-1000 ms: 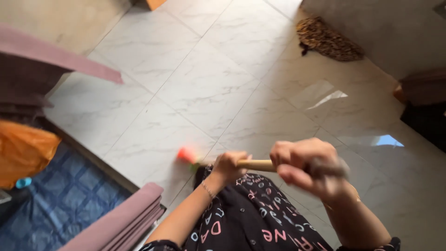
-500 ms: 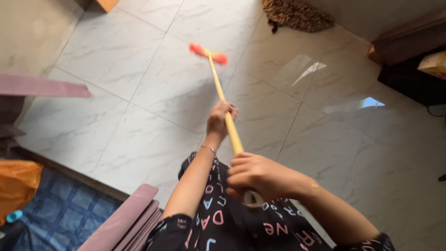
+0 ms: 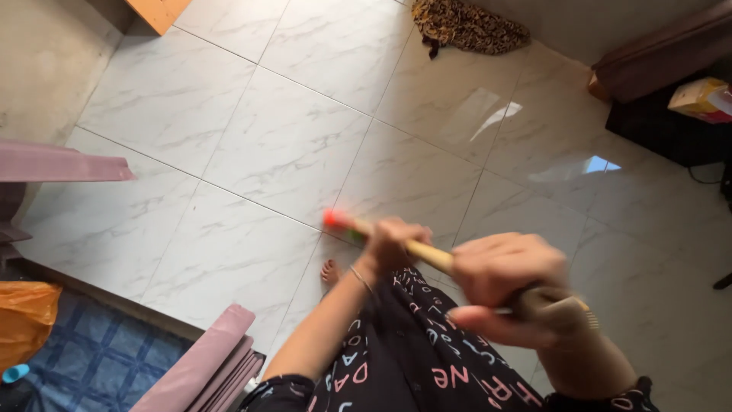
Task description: Sweeping the tiled floor of a room with a broom.
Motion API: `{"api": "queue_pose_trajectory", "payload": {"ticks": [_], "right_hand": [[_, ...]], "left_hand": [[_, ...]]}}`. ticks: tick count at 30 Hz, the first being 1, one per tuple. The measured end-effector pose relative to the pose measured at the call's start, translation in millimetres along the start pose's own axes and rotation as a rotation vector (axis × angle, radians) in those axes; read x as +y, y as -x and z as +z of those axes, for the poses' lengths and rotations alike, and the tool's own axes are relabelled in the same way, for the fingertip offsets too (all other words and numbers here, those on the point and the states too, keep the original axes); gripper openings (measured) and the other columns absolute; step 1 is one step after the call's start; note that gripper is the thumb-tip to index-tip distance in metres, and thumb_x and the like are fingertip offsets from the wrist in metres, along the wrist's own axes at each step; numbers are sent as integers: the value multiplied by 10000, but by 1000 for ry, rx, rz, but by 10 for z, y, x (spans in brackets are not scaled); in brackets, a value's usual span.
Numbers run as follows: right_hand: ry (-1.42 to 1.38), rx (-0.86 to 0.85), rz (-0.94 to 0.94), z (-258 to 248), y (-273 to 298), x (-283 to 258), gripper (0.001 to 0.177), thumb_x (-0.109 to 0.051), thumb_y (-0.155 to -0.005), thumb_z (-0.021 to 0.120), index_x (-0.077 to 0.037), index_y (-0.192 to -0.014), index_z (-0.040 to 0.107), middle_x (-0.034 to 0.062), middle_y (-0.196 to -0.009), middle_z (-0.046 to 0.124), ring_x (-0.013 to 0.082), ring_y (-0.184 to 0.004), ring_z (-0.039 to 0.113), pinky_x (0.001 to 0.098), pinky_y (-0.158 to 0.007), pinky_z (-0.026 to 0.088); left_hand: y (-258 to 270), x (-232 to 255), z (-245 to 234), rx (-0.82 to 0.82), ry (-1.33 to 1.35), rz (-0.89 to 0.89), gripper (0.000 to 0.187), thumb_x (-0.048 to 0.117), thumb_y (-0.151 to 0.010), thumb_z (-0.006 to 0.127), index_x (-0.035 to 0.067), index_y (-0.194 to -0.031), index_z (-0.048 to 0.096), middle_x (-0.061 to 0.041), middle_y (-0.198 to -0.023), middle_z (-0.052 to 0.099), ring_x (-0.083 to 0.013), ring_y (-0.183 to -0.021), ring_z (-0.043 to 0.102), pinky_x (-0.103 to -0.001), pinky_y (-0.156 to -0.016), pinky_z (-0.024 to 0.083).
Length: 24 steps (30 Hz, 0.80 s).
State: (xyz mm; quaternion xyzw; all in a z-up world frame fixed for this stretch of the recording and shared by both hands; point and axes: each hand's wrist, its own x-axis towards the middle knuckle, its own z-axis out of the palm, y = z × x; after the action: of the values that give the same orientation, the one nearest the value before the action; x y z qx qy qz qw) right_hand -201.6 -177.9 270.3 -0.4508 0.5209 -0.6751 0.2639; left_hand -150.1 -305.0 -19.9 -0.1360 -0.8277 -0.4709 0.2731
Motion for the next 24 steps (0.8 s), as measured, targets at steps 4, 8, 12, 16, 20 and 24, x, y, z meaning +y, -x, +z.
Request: {"api": "queue_pose_trajectory", "payload": {"ticks": [4, 8, 12, 16, 20, 24], "right_hand": [[466, -165, 10, 143, -88, 498, 412, -81, -878, 798, -80, -675, 439, 53, -667, 462, 230, -639, 511, 382, -605, 423], [612, -197, -21, 202, 161, 1240, 337, -64, -876, 780, -82, -714, 486, 67, -718, 473, 273, -705, 523, 393, -685, 468], [643, -194, -82, 76, 538, 1022, 311, -29, -876, 729, -87, -723, 465, 62, -731, 466, 289, -755, 547, 402, -756, 498], [543, -62, 77, -334, 922, 87, 412, -61, -880, 747, -89, -689, 383, 43, -671, 385, 236, -654, 468, 410, -798, 518], [298, 298, 79, -837, 1656, -740, 245, -126, -867, 719, -88, -734, 517, -5, -600, 511, 163, -545, 482, 346, -593, 478], [324, 344, 157, -889, 2007, -658, 186, -120, -881, 713, -62, -787, 564, -3, -600, 547, 137, -534, 476, 322, -556, 442]], "left_hand": [[-36, -912, 20, 108, -423, -147, 305, 190, -844, 739, 152, -602, 559, -70, -570, 572, -302, -530, 604, -490, -647, 538], [-9, -1224, -22, 170, -345, -404, 246, 215, -880, 777, 92, -763, 598, -112, -794, 661, -371, -832, 666, -448, -716, 542], [-146, -991, 173, 154, -280, -360, 212, 175, -841, 782, 70, -832, 598, -120, -889, 690, -367, -946, 675, -452, -765, 542], [-423, -272, 693, 25, -70, -195, 151, 102, -772, 792, 104, -810, 646, -78, -802, 689, -316, -868, 698, -438, -756, 551], [-501, 790, 1538, -367, 427, -167, 291, 93, -732, 778, 171, -1003, 706, -37, -895, 728, -290, -881, 704, -410, -790, 562], [-612, 1457, 1917, -843, 394, -174, 245, 223, -846, 768, 168, -1083, 735, -79, -873, 733, -320, -865, 706, -436, -780, 551]]}}
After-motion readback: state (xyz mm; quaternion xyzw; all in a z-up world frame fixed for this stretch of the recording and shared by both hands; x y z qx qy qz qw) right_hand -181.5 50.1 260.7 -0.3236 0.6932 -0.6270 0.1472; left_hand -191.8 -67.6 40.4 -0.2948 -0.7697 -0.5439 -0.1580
